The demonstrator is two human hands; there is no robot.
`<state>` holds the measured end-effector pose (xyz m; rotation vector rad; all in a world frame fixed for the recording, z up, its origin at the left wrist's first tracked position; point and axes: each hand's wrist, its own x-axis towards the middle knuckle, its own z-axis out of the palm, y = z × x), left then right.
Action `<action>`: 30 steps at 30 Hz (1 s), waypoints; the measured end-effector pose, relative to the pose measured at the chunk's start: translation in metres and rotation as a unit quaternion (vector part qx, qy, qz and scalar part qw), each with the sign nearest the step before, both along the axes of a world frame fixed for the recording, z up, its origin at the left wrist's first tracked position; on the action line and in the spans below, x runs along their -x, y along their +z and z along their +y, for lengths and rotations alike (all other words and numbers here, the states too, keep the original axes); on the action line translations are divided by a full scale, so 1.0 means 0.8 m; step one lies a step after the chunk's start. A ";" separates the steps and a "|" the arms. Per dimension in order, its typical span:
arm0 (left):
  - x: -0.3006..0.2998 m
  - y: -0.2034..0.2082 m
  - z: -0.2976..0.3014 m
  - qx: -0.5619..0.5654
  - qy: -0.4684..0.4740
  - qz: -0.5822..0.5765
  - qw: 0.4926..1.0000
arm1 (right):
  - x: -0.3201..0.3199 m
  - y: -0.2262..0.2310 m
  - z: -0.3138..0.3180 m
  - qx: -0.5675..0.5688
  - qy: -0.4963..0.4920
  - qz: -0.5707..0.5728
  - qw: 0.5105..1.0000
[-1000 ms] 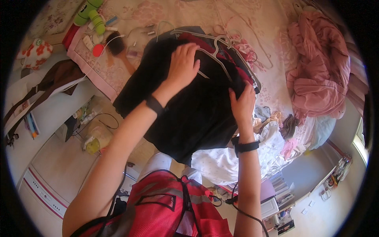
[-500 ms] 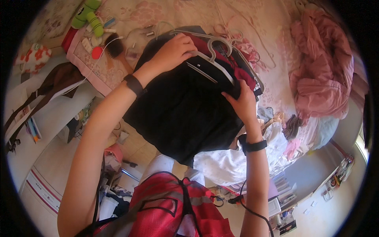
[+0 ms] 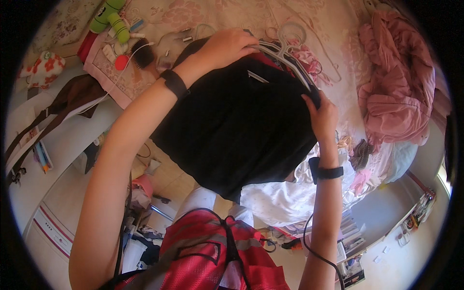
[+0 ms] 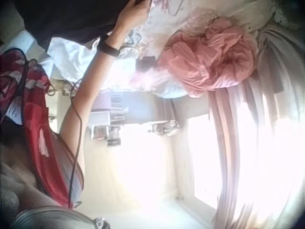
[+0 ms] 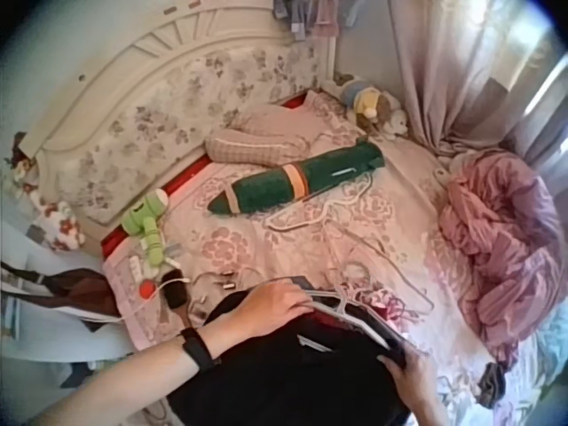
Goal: The person buttons a navy shirt, then places a red shirt, a black shirt, and a white garment onto plastic hangers and hangs them in a closet.
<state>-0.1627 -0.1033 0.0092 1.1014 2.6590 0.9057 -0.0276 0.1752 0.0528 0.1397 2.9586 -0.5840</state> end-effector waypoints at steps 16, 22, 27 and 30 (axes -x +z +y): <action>-0.049 -0.012 -0.050 -0.007 -0.018 -0.077 0.997 | -0.077 -0.025 -0.016 0.099 0.041 0.032 0.994; -0.050 -0.016 -0.035 -0.049 0.071 -0.002 0.996 | -0.013 -0.055 0.001 0.027 0.088 0.044 0.995; -0.116 0.011 -0.040 -0.106 0.093 -0.103 0.985 | 0.004 -0.077 0.019 0.005 0.032 0.023 0.999; -0.176 0.020 -0.065 -0.115 0.122 -0.186 0.968 | 0.008 -0.075 0.017 0.046 0.040 0.006 0.998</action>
